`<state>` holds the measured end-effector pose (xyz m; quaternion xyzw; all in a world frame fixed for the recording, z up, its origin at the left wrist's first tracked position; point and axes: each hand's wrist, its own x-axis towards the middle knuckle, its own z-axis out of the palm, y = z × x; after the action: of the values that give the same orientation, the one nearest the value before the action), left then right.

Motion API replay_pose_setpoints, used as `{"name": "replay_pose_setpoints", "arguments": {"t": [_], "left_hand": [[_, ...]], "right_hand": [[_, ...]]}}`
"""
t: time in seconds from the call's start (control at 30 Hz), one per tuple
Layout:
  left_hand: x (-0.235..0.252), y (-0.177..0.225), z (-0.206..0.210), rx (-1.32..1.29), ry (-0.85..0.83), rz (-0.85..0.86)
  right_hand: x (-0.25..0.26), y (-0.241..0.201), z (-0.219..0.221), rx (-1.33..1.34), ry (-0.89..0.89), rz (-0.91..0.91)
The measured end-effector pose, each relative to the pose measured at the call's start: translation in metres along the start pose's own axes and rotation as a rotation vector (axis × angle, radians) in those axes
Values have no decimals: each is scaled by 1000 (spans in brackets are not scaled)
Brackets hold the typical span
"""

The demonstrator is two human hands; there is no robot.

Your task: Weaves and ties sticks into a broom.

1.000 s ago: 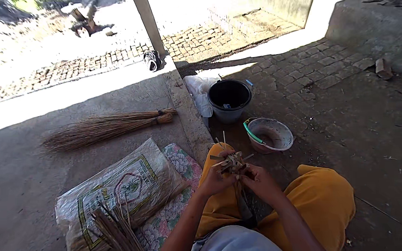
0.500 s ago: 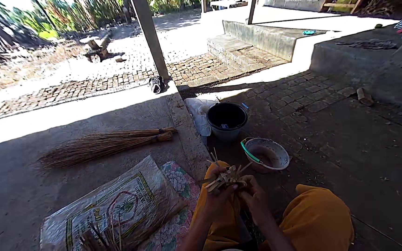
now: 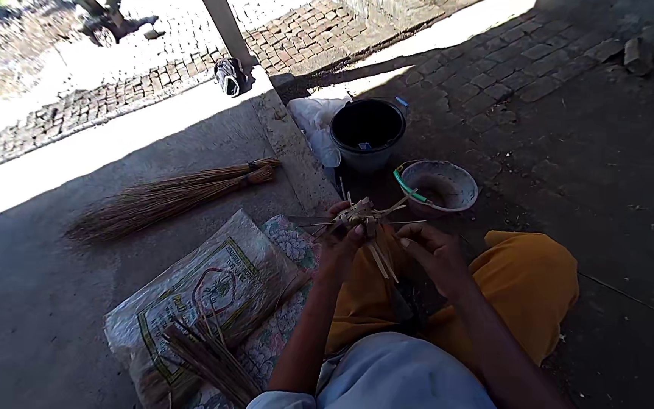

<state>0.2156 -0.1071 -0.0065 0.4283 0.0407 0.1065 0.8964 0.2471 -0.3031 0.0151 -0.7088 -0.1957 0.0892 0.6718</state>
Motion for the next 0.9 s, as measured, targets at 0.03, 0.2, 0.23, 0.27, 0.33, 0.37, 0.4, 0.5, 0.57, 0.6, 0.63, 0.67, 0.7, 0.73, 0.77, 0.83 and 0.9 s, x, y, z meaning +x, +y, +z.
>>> {"name": "replay_pose_setpoints", "arguments": {"t": [0.03,0.2,0.23,0.27,0.33,0.37,0.4,0.5,0.57,0.6,0.63,0.67,0.7,0.73,0.77,0.83,0.9], "left_hand": [[-1,-1,0,39,-20,-21],[-7,-7,3,241,-128,-51],[-8,-7,5,273,-141,-59],[-9,-7,7,289,-145,-71],[-11,-8,8,298,-144,-88],[-11,-9,8,291,-151,-92],[-12,-10,9,279,-157,-97],[-13,-13,12,245,-183,-100],[-12,-15,12,237,-185,-92],[-12,-15,12,237,-184,-91],[-12,-16,12,234,-183,-89],[-13,-17,13,232,-173,-85],[-13,-18,14,227,-150,-77],[-13,-18,14,216,-112,-70],[-12,-19,14,198,-73,-66],[-10,-19,13,176,-39,-72],[-9,-18,11,138,-35,-72]], "right_hand": [[1,-4,-2,-19,-3,-37],[1,-16,1,-111,16,-95],[1,-17,2,-129,26,-84],[1,-16,2,-135,30,-72],[2,-17,2,-156,26,-56],[3,-18,1,-181,20,-43],[5,-19,0,-208,20,-30],[9,-21,-3,-246,33,10],[11,-23,-5,-247,25,29],[11,-24,-6,-249,17,31],[12,-24,-7,-253,13,30],[12,-24,-7,-255,3,30],[12,-23,-7,-259,-16,28],[11,-22,-7,-257,-47,24],[11,-19,-6,-250,-84,17],[9,-13,-3,-236,-116,6],[8,-10,-3,-197,-95,-16]]}}
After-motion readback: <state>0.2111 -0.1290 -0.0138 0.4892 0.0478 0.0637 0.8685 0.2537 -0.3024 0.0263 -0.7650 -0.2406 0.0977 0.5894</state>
